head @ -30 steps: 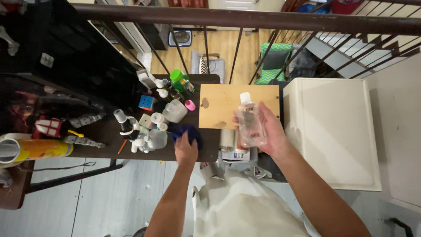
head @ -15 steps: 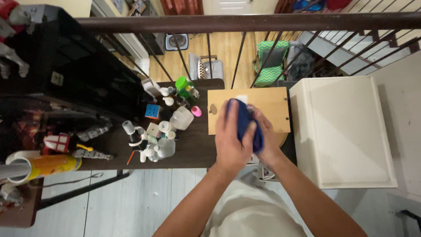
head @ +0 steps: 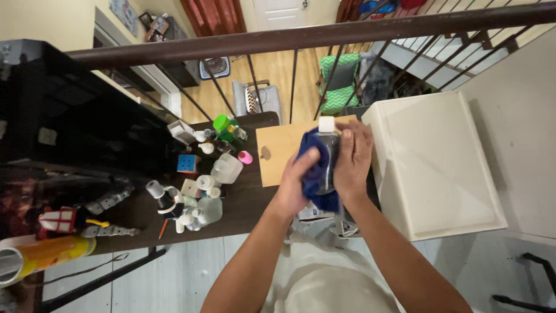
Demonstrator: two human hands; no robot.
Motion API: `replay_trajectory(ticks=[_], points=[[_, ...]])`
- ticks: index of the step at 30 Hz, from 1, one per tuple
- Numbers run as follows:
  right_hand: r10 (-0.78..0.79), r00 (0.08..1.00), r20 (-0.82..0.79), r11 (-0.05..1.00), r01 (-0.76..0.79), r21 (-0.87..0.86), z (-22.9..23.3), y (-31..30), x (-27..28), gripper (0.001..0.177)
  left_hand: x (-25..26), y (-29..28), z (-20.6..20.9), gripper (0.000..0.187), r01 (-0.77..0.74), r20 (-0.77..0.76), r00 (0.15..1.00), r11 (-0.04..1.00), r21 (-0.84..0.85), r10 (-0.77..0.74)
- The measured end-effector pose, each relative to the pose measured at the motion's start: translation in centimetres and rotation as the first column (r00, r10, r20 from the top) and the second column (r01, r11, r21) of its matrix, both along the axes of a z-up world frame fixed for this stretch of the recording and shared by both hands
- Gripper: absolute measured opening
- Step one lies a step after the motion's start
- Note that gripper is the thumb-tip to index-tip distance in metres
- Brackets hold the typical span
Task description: The person wipes a dark shelf and a wooden board with a blue cloth. They then pick up and move various small items, including coins, a pencil, a microscope, and several bottles, placing them onto the board and a white tray.
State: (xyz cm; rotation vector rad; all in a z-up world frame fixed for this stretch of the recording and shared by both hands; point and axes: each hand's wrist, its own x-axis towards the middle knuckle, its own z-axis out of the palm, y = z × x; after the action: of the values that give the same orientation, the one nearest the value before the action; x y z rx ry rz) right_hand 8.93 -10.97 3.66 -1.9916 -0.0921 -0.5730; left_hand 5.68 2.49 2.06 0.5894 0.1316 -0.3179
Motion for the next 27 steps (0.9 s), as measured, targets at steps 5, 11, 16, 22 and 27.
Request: replay_trajectory(ticks=[5,11,16,22,27], points=[[0.192,0.964,-0.186,0.940,-0.127,0.316,0.1,-1.0,0.5,0.050,-0.1,0.8,0.8,0.055,0.165,-0.010,0.986,0.980,0.108,-0.165],[0.439,0.898,-0.006,0.842,-0.410,0.351,-0.9,-2.7,0.4,0.059,0.4,0.2,1.9,0.060,0.152,-0.110,0.985,0.962,0.228,-0.130],[0.390,0.904,0.176,0.920,-0.373,-0.125,-0.4,-4.1,0.2,0.065,-0.4,-1.9,2.9,0.052,0.067,-0.407,0.909,0.996,-0.063,-0.087],[0.317,0.945,0.084,0.914,-0.281,-0.294,-0.7,-6.1,0.7,0.071,-1.0,-3.4,4.8,0.047,0.066,-0.376,0.903,0.796,0.601,0.209],[0.511,0.853,-0.107,0.751,-0.382,0.539,-2.6,-5.8,-0.6,0.061,-2.7,-6.0,7.1,0.063,-0.692,0.689,0.719,0.170,0.701,0.085]])
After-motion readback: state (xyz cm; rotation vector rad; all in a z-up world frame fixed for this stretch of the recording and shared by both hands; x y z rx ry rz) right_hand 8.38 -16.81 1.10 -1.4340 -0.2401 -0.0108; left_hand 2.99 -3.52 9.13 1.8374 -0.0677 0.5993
